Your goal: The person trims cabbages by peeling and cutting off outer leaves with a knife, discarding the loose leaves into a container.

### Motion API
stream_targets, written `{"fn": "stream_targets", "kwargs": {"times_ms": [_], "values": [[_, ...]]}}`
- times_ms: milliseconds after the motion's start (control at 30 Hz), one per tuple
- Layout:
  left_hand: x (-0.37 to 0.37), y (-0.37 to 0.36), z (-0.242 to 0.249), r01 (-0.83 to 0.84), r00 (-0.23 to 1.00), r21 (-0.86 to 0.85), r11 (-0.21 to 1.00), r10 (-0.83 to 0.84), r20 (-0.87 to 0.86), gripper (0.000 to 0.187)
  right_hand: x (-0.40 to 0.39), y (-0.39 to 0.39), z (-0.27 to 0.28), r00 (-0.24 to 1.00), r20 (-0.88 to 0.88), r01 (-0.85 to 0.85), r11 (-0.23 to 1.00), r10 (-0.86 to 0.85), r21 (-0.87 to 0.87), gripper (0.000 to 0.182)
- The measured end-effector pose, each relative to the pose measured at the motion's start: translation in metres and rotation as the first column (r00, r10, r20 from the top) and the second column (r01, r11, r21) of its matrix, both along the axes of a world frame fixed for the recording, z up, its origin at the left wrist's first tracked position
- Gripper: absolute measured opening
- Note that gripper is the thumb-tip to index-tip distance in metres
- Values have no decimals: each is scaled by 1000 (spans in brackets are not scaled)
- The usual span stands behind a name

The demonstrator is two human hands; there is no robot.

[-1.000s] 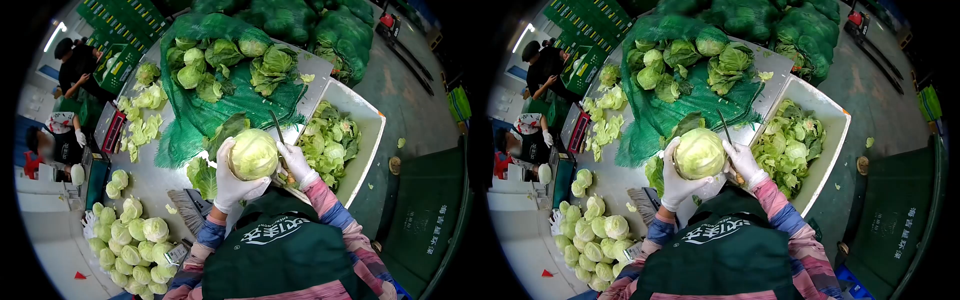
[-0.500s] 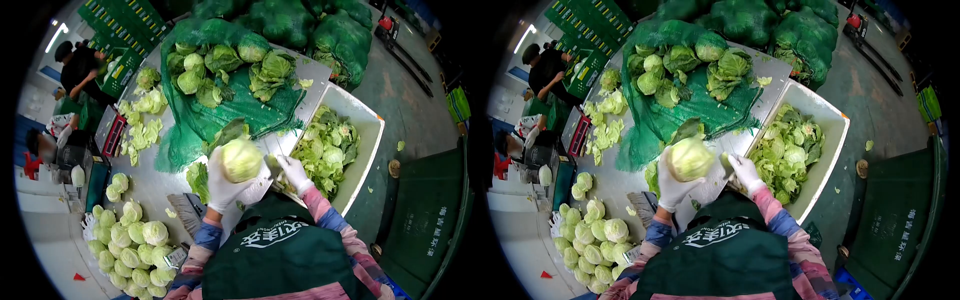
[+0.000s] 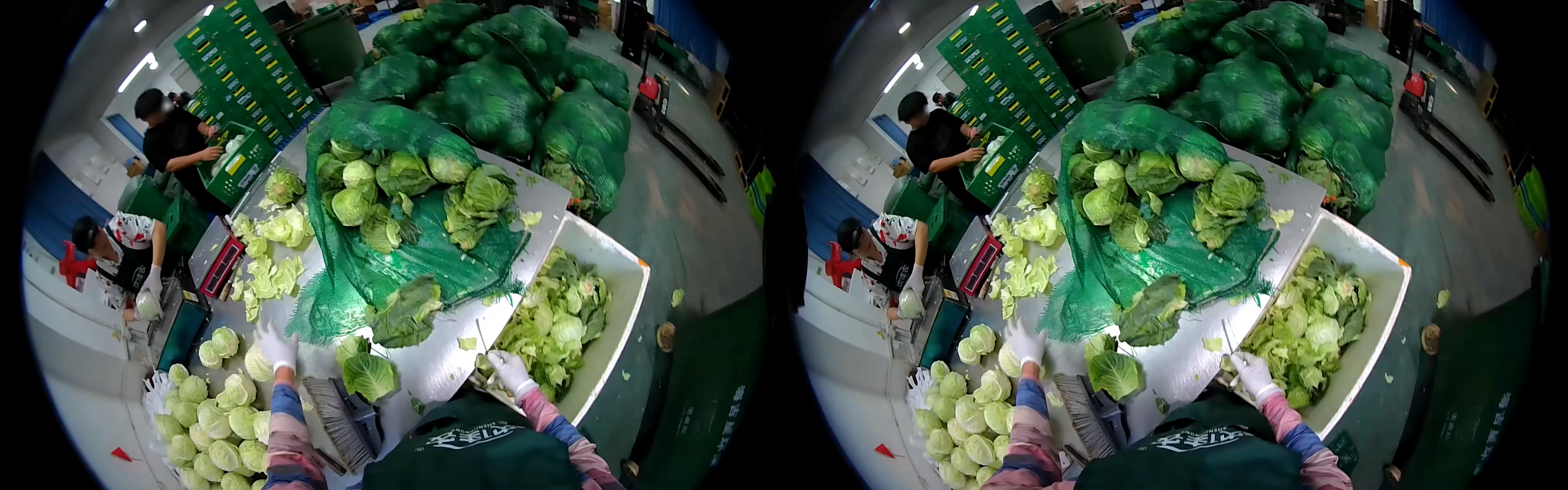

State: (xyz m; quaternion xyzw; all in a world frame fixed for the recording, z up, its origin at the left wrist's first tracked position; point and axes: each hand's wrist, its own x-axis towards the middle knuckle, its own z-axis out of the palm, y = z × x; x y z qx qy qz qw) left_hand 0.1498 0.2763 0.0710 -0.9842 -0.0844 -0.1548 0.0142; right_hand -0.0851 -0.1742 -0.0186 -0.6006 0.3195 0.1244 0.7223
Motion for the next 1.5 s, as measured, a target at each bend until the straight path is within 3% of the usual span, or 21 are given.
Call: {"fn": "stream_targets", "kwargs": {"times_ms": [67, 133, 200, 300, 433, 500, 533, 600, 633, 700, 800, 833, 900, 967, 1033, 1167, 1233, 1367, 1400, 1433, 1500], "values": [[46, -18, -23, 248, 965, -47, 968, -243, 102, 66, 14, 8, -2, 999, 23, -29, 999, 30, -37, 34], [90, -69, -29, 412, 910, -351, 841, -402, 106, 67, 27, 15, -6, 998, 37, -51, 997, 53, -49, 35], [124, -128, -23, 450, 883, -421, 787, -463, 78, 70, 41, 16, -5, 996, 28, -85, 990, 89, -117, 32], [182, -179, -39, 286, 958, -273, 918, -270, 94, 92, 46, 11, -21, 997, 67, -13, 980, 27, -200, 35], [242, -190, -36, -182, 983, -256, 949, 183, -20, 111, 60, -16, -9, 993, 79, 106, 955, -87, -276, 33], [243, -187, -19, -368, 924, -513, 775, 240, -299, 94, 73, -26, -17, 996, 58, 88, 950, -73, -300, 32], [248, -170, -50, -224, 961, -710, 668, 29, -277, 79, 79, -28, -22, 996, 2, 79, 932, -84, -353, 30], [249, -163, -92, -293, 927, -775, 560, -31, -373, 49, 86, -27, -31, 991, -54, 82, 882, -121, -464, 26], [247, -164, -122, -215, 966, -765, 607, 18, -258, 45, 86, -26, -42, 992, -59, 76, 884, -116, -461, 26], [213, -185, -96, -130, 980, -919, 372, -94, -177, 44, 77, -26, -60, 995, 69, 100, 726, -73, -680, 25], [180, -171, -98, 2, 995, -942, 336, -96, -32, 43, 83, -21, -48, 979, 43, 191, 823, -199, -536, 24], [168, -164, -96, 9, 996, -980, 200, -93, -10, 41, 86, -21, -42, 972, 22, 219, 857, -236, -467, 24], [133, -152, -76, 114, 985, -984, 139, -144, 94, 41, 87, -29, -41, 990, -7, 125, 902, -140, -414, 28], [93, -134, -57, -57, 974, -941, 334, -189, -126, 45, 85, -29, -34, 992, -1, 119, 924, -128, -363, 29], [48, -126, -41, -18, 974, -920, 390, -200, -104, 48, 76, -33, -47, 991, 30, 134, 927, -132, -350, 30], [-47, -120, -34, 14, 929, -892, 452, -336, -156, 49, 59, -32, -37, 982, 62, 189, 939, -179, -288, 32], [-90, -131, -25, 23, 939, -962, 272, -336, -72, 45, 54, -30, -24, 975, 9, 215, 929, -222, -302, 33], [-146, -111, 0, -93, 897, -875, 475, -341, -281, 44, 51, -25, -16, 968, 72, 251, 918, -241, -308, 34], [-158, -87, -29, -133, 889, -857, 497, -323, -325, 44, 53, -25, -21, 958, 145, 282, 914, -249, -291, 35], [-168, -94, -2, -122, 919, -934, 336, -317, -235, 45, 52, -19, -24, 942, 212, 312, 912, -260, -266, 37], [-186, -82, 10, -116, 911, -839, 532, -279, -304, 45, 60, -5, -7, 939, 197, 335, 882, -283, -330, 32]]}}
